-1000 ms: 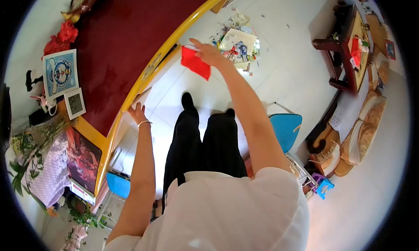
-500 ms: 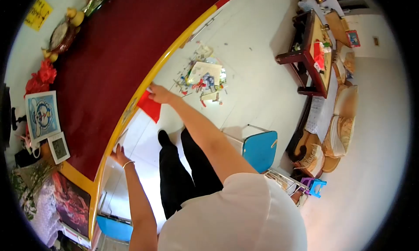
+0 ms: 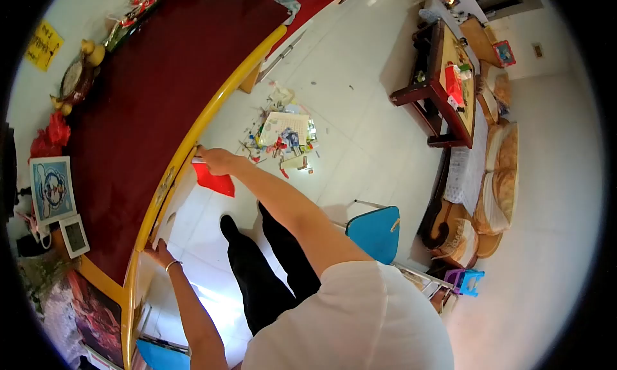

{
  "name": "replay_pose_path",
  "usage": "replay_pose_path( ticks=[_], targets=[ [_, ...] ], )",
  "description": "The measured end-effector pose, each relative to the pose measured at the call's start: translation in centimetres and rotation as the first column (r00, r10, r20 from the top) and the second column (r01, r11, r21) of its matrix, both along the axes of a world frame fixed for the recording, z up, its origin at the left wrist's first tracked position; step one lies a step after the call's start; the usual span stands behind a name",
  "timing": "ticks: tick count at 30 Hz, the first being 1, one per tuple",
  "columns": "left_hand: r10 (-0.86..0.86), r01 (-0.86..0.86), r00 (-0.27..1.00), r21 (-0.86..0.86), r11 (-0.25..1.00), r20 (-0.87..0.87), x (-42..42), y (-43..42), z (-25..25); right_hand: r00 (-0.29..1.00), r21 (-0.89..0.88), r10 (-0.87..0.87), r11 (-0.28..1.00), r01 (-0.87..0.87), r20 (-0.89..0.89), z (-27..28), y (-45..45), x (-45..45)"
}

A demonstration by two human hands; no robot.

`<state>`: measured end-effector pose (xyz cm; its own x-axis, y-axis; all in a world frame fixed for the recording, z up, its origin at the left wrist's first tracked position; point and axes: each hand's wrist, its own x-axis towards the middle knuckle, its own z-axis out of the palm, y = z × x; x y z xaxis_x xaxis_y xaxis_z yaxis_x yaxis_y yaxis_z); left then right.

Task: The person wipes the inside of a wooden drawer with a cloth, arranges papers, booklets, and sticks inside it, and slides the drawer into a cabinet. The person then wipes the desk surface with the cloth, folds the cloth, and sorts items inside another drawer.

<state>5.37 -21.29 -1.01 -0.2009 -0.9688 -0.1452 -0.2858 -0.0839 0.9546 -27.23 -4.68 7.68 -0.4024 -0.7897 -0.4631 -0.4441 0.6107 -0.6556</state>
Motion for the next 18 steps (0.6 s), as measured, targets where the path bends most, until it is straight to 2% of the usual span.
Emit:
replay_pose_path(
  ticks=[1,2,3,4,5,6,7,8,9,10,11,13,14,16,17,18],
  targets=[
    [-0.070,0.074,0.993,-0.035,0.997,0.098,1.1,0.2,-0.1,0.996,-0.068,0.034,0.997,-0.039,-0.081,-1.6,1.0,0.2],
    [-0.113,0.115,0.993,-0.092,0.989,0.026,2.7,0.3,-2.3,0.986,-0.138,0.078,0.986,-0.098,-0.148,-3.5,1.9,0.8],
    [-0.151,0.187,0.957,-0.126,0.974,0.248,4.4,0.7,-3.2,0.998,0.029,0.062,0.998,-0.063,0.011,-0.5,2.8,0.9],
    [-0.149,0.172,0.971,-0.111,0.979,0.189,4.8,2.0,-3.1,0.970,-0.048,0.237,0.970,-0.240,-0.056,-2.9,4.2,0.8],
    [-0.158,0.190,0.963,-0.135,0.973,0.217,5.0,3.4,-2.2,0.961,-0.099,0.249,0.960,-0.261,-0.117,-4.4,5.8,1.3],
    [-0.105,0.160,0.879,-0.079,0.984,0.465,4.8,5.0,0.0,0.949,-0.092,0.266,0.954,-0.284,-0.169,-6.2,7.6,1.7],
    [-0.161,0.188,0.888,-0.022,0.982,0.431,4.4,6.5,1.8,0.995,0.041,0.087,0.995,-0.086,-0.040,-2.5,8.3,2.5],
    [-0.149,0.159,0.867,0.019,0.987,0.476,4.5,8.0,2.6,0.990,0.001,0.118,0.993,-0.118,-0.072,-3.3,10.3,3.0],
    [-0.148,0.161,0.894,0.004,0.987,0.423,5.2,9.0,2.0,0.994,-0.007,0.102,0.995,-0.102,-0.048,-4.0,11.6,3.4],
    [-0.164,0.183,0.890,-0.004,0.983,0.425,4.8,10.1,4.1,0.993,0.001,0.102,0.995,-0.102,-0.055,-3.3,12.8,4.0],
    [-0.199,0.184,0.854,0.079,0.980,0.481,5.3,10.9,4.6,0.994,0.040,0.104,0.994,-0.103,-0.026,-2.0,13.5,4.6],
    [-0.217,0.176,0.863,0.131,0.976,0.456,6.2,11.8,4.2,0.998,-0.078,0.044,0.996,-0.047,-0.042,-2.3,15.5,6.1],
    [-0.196,0.165,0.880,0.110,0.980,0.432,6.0,12.0,4.4,0.998,-0.080,0.057,0.995,-0.059,-0.029,-1.2,15.2,6.5],
    [-0.171,0.140,0.893,0.104,0.985,0.416,5.9,12.8,4.8,0.990,0.025,0.073,0.997,-0.077,0.125,2.0,15.3,6.5],
    [-0.159,0.122,0.905,0.117,0.986,0.395,5.7,12.8,5.0,0.988,0.029,0.083,0.996,-0.088,0.130,3.4,14.8,6.5],
    [-0.147,0.105,0.916,0.130,0.986,0.373,5.6,12.7,4.9,0.990,0.011,0.134,0.991,-0.135,0.050,4.9,13.9,6.6]
  ],
)
